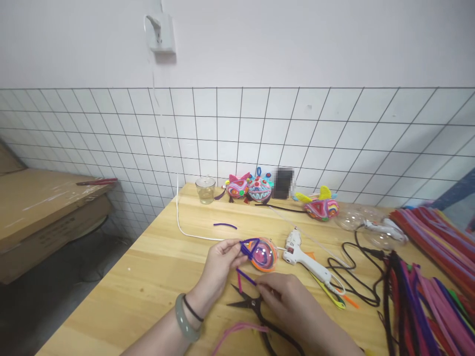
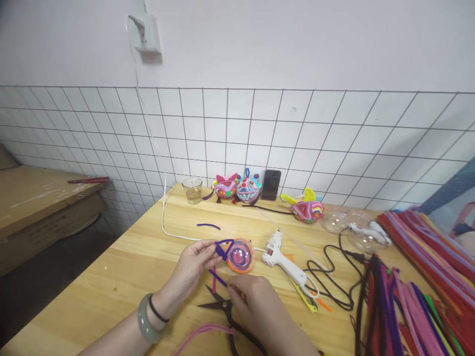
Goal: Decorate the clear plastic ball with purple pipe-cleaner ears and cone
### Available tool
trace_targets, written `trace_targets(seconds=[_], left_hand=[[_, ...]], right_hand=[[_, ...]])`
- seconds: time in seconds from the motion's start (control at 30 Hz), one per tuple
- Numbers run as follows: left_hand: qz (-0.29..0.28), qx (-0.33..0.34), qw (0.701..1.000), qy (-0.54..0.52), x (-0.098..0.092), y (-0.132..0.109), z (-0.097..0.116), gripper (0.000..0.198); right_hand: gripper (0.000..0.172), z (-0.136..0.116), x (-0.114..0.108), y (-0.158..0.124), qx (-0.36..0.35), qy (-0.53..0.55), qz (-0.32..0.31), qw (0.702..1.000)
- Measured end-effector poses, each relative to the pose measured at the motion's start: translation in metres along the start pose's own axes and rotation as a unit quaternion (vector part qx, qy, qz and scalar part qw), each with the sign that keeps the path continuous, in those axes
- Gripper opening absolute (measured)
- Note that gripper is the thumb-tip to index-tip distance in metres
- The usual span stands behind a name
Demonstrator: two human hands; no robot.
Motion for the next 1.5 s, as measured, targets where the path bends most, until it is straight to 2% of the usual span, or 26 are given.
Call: trace_targets(seconds=[0.07, 0.13, 0.23, 0.3, 0.4, 0.47, 0.63, 0.73, 0.87, 0.93, 1.03, 1.13, 1.2, 1.27, 1.37, 1.43, 1.5], left_hand=[[0.004, 0.004, 1.000, -0.002, 0.000, 0.000, 0.002, 0.026], [0.005, 0.006, 1.000, -0.003, 0.001, -0.001, 0.004, 0.025], [0.019, 0.011, 1.000, -0.007, -0.001, -0.002, 0.005, 0.024], [0.024, 0.013, 1.000, -0.013, -0.003, -0.001, 0.004, 0.023], [0.022, 0.015, 0.999, -0.022, -0.004, 0.000, 0.002, 0.023], [0.018, 0.021, 0.999, -0.026, -0.003, 0.000, 0.002, 0.023], [0.012, 0.053, 0.998, 0.017, 0.001, 0.000, 0.008, 0.025], [0.020, 0.090, 0.992, 0.081, 0.003, 0.001, 0.015, 0.030], [0.028, 0.121, 0.988, 0.095, 0.002, 0.001, 0.019, 0.028], [0.032, 0.137, 0.985, 0.104, 0.001, 0.000, 0.021, 0.024], [0.031, 0.156, 0.978, 0.135, 0.000, -0.002, 0.021, 0.016], [0.026, 0.172, 0.969, 0.176, -0.001, -0.003, 0.021, 0.010], [0.025, 0.188, 0.963, 0.192, -0.001, -0.003, 0.021, 0.008], [0.021, 0.204, 0.958, 0.201, -0.001, -0.004, 0.023, 0.008], [0.014, 0.225, 0.946, 0.233, 0.000, -0.007, 0.025, 0.008], [0.004, 0.254, 0.926, 0.280, 0.004, -0.011, 0.028, 0.011], [-0.010, 0.302, 0.889, 0.344, 0.011, -0.018, 0.031, 0.014]], right_hand=[[0.029, 0.002, -0.006, 0.000, -0.010, -0.001, -0.004, 1.000], [0.025, 0.018, -0.024, -0.001, 0.014, -0.031, 0.048, 0.998], [0.028, 0.061, -0.054, -0.009, 0.117, -0.171, 0.134, 0.969], [0.027, 0.088, -0.063, -0.015, 0.176, -0.271, 0.117, 0.939], [0.031, 0.118, -0.056, -0.021, 0.235, -0.314, 0.026, 0.920], [0.029, 0.125, -0.049, -0.023, 0.245, -0.314, 0.002, 0.917], [0.031, 0.125, -0.039, -0.021, 0.266, -0.328, 0.007, 0.906], [0.026, 0.129, -0.042, -0.022, 0.288, -0.336, 0.024, 0.896], [0.024, 0.136, -0.054, -0.026, 0.306, -0.336, 0.048, 0.890], [0.029, 0.136, -0.064, -0.028, 0.300, -0.313, 0.086, 0.897], [0.032, 0.126, -0.077, -0.027, 0.253, -0.226, 0.185, 0.922], [0.024, 0.103, -0.080, -0.023, 0.183, -0.111, 0.257, 0.942], [0.026, 0.085, -0.078, -0.022, 0.163, -0.012, 0.291, 0.943], [0.028, 0.065, -0.072, -0.019, 0.130, 0.124, 0.286, 0.941], [0.029, 0.039, -0.059, -0.014, 0.115, 0.224, 0.221, 0.942], [0.029, 0.030, -0.049, -0.013, 0.122, 0.277, 0.197, 0.932], [0.030, 0.027, -0.039, -0.011, 0.129, 0.324, 0.202, 0.915]])
Point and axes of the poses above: each hand's wrist, its own y-axis towards the middle knuckle, its own x-axis out of the palm, z = x × y, the point moved 6 cm from there along y, towards the middle knuckle, and after that the axes turned 6 degrees about -x, right-handed, at the moved point
